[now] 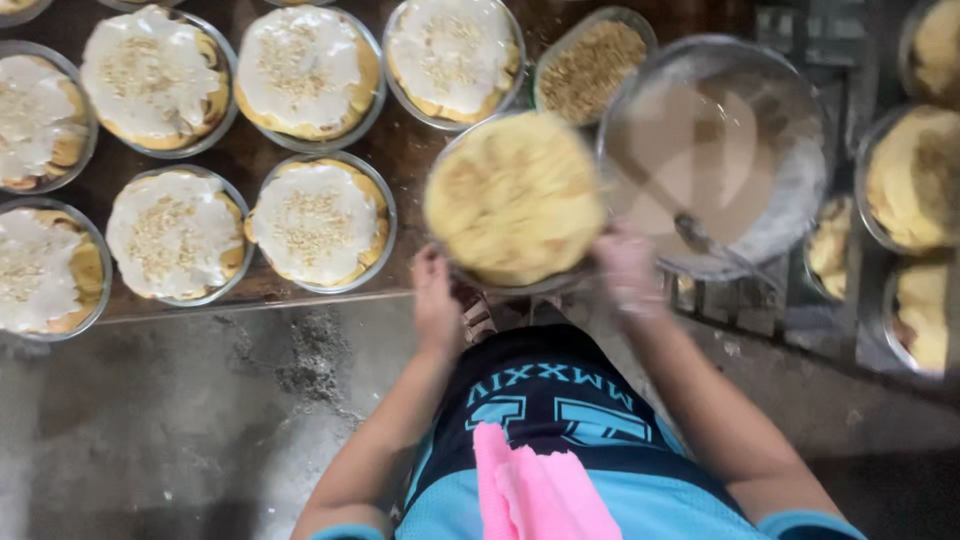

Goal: The person glazes pastries in metal tins by hand using a spoon and then sprinkles chopped nuts over the top of the glazed pastries.

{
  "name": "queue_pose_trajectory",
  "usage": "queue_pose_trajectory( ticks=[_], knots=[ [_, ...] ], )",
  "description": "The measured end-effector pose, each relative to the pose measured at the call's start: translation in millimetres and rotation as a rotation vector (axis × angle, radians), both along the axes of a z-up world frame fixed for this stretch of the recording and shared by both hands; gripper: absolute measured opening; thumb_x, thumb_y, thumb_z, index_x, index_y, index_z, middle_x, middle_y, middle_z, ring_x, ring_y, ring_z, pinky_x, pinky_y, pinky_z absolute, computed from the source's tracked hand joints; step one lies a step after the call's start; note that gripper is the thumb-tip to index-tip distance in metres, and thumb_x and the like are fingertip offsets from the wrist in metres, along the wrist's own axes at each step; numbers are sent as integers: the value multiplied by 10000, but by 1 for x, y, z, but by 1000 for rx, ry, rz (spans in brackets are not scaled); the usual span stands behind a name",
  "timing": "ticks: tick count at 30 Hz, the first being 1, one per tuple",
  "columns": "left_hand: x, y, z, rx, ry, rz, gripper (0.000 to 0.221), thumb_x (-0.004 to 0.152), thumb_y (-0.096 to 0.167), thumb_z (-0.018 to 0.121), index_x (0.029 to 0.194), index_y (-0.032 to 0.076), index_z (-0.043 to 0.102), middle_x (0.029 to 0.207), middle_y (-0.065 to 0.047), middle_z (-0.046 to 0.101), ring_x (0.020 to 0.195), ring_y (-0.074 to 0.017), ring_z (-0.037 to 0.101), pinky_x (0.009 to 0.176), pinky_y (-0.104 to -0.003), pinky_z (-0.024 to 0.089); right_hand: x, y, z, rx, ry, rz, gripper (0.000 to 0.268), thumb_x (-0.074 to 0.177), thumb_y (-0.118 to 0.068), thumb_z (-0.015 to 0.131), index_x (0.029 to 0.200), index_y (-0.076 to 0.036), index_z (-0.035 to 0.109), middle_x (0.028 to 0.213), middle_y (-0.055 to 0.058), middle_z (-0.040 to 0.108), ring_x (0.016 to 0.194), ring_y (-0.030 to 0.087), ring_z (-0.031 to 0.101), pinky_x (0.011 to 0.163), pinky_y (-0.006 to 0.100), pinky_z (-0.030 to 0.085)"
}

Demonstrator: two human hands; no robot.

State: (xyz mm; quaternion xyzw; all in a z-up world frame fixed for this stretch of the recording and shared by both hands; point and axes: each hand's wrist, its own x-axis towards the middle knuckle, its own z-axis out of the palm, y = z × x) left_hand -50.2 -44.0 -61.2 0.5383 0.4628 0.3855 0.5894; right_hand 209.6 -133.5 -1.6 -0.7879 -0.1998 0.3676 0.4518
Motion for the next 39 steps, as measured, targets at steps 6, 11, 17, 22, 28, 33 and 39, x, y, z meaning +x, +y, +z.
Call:
queue_pose_trajectory(
  ticks=[6, 11, 17, 22, 28, 33, 39],
  knots=[
    [-28, 9, -79, -400, -160, 124, 253, 1102, 232, 497, 1316, 101, 532, 1013, -76, 613, 777, -154, 603, 632, -290, 550, -22, -23, -47, 85, -192, 309, 267, 953, -262, 631, 1038, -16, 693, 887, 87, 703, 828, 198, 649, 765, 374, 545],
    [-16, 25, -111, -423, -33, 122, 298, 1032, 153, 518, 1327, 106, 514, 968, -72, 586, 723, -143, 535, 614, -273, 546, 94, -90, 7, -260, -1078, 462, 286, 987, -297, 591, 1110, -116, 775, 968, 209, 717, 847, 411, 671, 729, 516, 525],
    [-3, -4, -30, 424, 380, -30, 465, 1043, 43, 563, 1501, -10, 504, 1401, -189, 607, 1256, -296, 607, 1043, -402, 496, 160, -89, -23, -599, -1203, 704, 264, 841, -263, 613, 988, -101, 760, 990, 180, 724, 975, 367, 684, 862, 513, 525],
    [98, -42, 0, 234, 103, -314, 537, 957, 107, 590, 1476, 29, 474, 1449, -164, 555, 1316, -289, 539, 1081, -379, 446, 186, -104, -46, -594, -1286, 606, 199, 859, -217, 608, 931, -86, 738, 969, 183, 715, 971, 377, 677, 846, 535, 497],
    [198, -62, -67, -537, -193, -314, 335, 1028, 232, 536, 1299, 38, 504, 1073, -99, 668, 884, -211, 726, 776, -370, 638, 179, -100, -61, -299, -1187, 671, 171, 878, -165, 608, 985, -197, 738, 940, 102, 717, 950, 362, 683, 855, 588, 435],
    [209, -75, -40, -490, -249, -282, 298, 1013, 144, 543, 1281, 45, 461, 1091, -102, 631, 882, -222, 712, 748, -363, 632, 162, -78, -80, -391, -971, 831, 229, 830, -171, 636, 1025, -205, 753, 991, 117, 731, 972, 335, 695, 868, 513, 495],
    [154, -87, -63, -520, -202, -427, 281, 990, 134, 584, 1259, 59, 559, 1046, -91, 676, 861, -159, 695, 712, -275, 580, 163, -63, -51, 10, 267, 612, 396, 924, -168, 639, 1307, -80, 681, 1118, 25, 753, 946, 145, 655, 816, 271, 521]
  ],
)
